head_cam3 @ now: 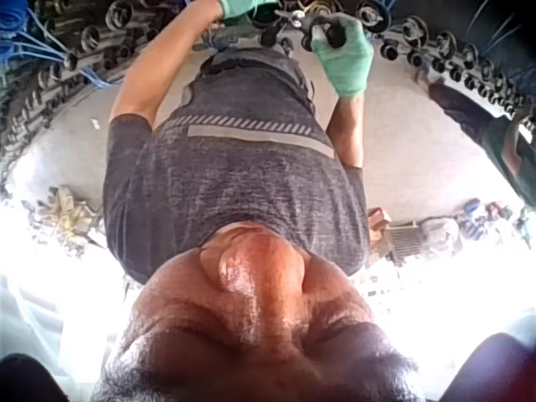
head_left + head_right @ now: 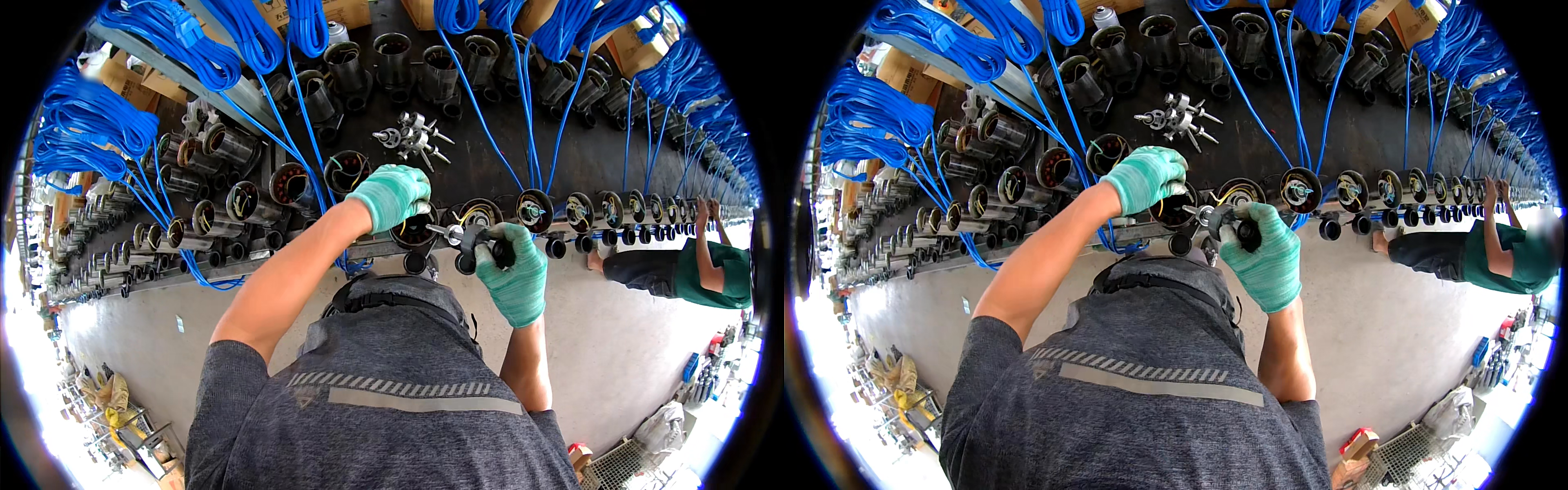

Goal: The person picks up small metal components from a pile and inserts them into cylindrical housings arranged on a workbench. They use a wrench to tighten the components into place, repeating the process for multiple units.

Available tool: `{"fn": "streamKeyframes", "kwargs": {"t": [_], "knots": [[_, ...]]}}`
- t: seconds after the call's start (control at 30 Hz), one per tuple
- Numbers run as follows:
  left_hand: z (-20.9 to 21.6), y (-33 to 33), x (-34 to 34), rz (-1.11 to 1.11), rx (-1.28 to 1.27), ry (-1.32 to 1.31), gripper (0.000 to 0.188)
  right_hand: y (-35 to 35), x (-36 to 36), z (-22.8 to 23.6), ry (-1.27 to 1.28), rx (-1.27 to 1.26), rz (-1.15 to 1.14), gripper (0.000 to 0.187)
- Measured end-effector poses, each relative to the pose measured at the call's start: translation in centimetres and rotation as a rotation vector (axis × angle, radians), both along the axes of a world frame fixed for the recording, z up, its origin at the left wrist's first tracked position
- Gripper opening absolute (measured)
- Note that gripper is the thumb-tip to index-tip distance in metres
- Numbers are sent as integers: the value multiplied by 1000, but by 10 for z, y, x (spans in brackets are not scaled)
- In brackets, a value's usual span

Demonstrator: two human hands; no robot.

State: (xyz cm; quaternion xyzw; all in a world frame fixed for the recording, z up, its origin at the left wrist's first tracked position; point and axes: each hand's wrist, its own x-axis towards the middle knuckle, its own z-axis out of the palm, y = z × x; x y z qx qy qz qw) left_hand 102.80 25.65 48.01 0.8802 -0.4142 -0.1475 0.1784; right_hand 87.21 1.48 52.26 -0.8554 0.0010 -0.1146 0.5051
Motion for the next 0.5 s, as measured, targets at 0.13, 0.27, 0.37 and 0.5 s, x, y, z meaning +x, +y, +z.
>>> {"fn": "streamKeyframes", "kwargs": {"t": [0.13,0.27,0.37,0.5], "knots": [[7,-9,17,56,127,137,34,19,18,-5,13,-38,80,30],[3,-14,29,130,86,362,40,40,34,-18,85,-144,153,27],[-4,-7,28,132,58,403,38,49,46,-31,95,-239,209,27],[-16,6,23,49,-41,394,44,55,51,-45,88,-269,206,27]]}}
